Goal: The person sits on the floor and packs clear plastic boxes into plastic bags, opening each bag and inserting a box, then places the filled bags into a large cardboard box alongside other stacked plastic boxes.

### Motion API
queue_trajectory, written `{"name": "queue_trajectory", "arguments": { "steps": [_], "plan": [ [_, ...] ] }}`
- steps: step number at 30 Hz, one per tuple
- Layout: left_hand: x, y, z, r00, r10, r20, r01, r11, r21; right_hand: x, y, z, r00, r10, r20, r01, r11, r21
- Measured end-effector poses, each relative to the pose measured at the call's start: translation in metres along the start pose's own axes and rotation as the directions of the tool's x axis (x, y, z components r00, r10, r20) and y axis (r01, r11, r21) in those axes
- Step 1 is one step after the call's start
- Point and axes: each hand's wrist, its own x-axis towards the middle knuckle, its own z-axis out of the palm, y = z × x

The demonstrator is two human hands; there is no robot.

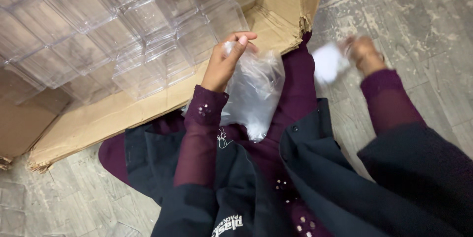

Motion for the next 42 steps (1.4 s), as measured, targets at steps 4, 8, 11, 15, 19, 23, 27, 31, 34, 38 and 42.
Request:
{"name": "queue_trajectory", "arguments": {
  "steps": [4,8,11,15,19,23,27,31,34,38,42],
  "plan": [
    [-0.006,0.005,-0.001,1.000,0.020,-0.010,-0.020,1.000,0.024,0.038,-0.058,0.001,0.986,-0.168,0.001,0.066,0.391,0.918],
    [-0.010,0.008,-0.007,1.000,0.003,-0.022,-0.003,1.000,0.002,-0.031,-0.108,0.029,0.847,-0.523,-0.100,0.456,0.615,0.644],
    [-0.011,0.008,-0.007,1.000,-0.002,-0.018,0.001,1.000,-0.022,-0.134,-0.125,0.065,0.666,-0.745,0.024,0.578,0.537,0.615],
    [-0.015,0.010,-0.006,0.999,0.034,-0.018,-0.034,0.999,-0.015,-0.230,-0.152,0.107,0.600,-0.704,0.379,0.380,0.668,0.640],
    [-0.026,0.010,-0.017,0.999,0.024,-0.047,-0.027,0.997,-0.066,-0.254,-0.163,0.133,0.598,-0.658,0.458,0.447,0.748,0.490],
    [-0.037,-0.001,-0.029,0.995,0.012,-0.101,-0.012,1.000,-0.006,-0.247,-0.152,0.148,0.583,-0.693,0.425,0.648,0.712,0.271],
    [-0.042,-0.022,-0.035,0.992,0.009,-0.127,-0.025,0.992,-0.125,-0.236,-0.140,0.173,0.601,-0.708,0.370,0.459,0.685,0.566],
    [-0.063,-0.033,-0.061,0.984,-0.087,-0.155,0.031,0.942,-0.334,-0.227,-0.129,0.187,0.528,-0.463,0.712,-0.188,0.754,0.629],
    [-0.086,-0.030,-0.099,0.949,-0.185,-0.255,0.047,0.884,-0.465,-0.222,-0.127,0.190,0.326,-0.596,0.734,-0.389,0.623,0.679],
    [-0.102,-0.023,-0.143,0.948,-0.103,-0.302,0.000,0.946,-0.324,-0.208,-0.149,0.222,0.346,-0.717,0.605,-0.393,0.474,0.788],
    [-0.093,-0.018,-0.172,0.819,0.223,-0.529,0.243,0.700,0.671,-0.179,-0.188,0.309,0.330,-0.744,0.580,-0.112,0.579,0.807]
  ]
}}
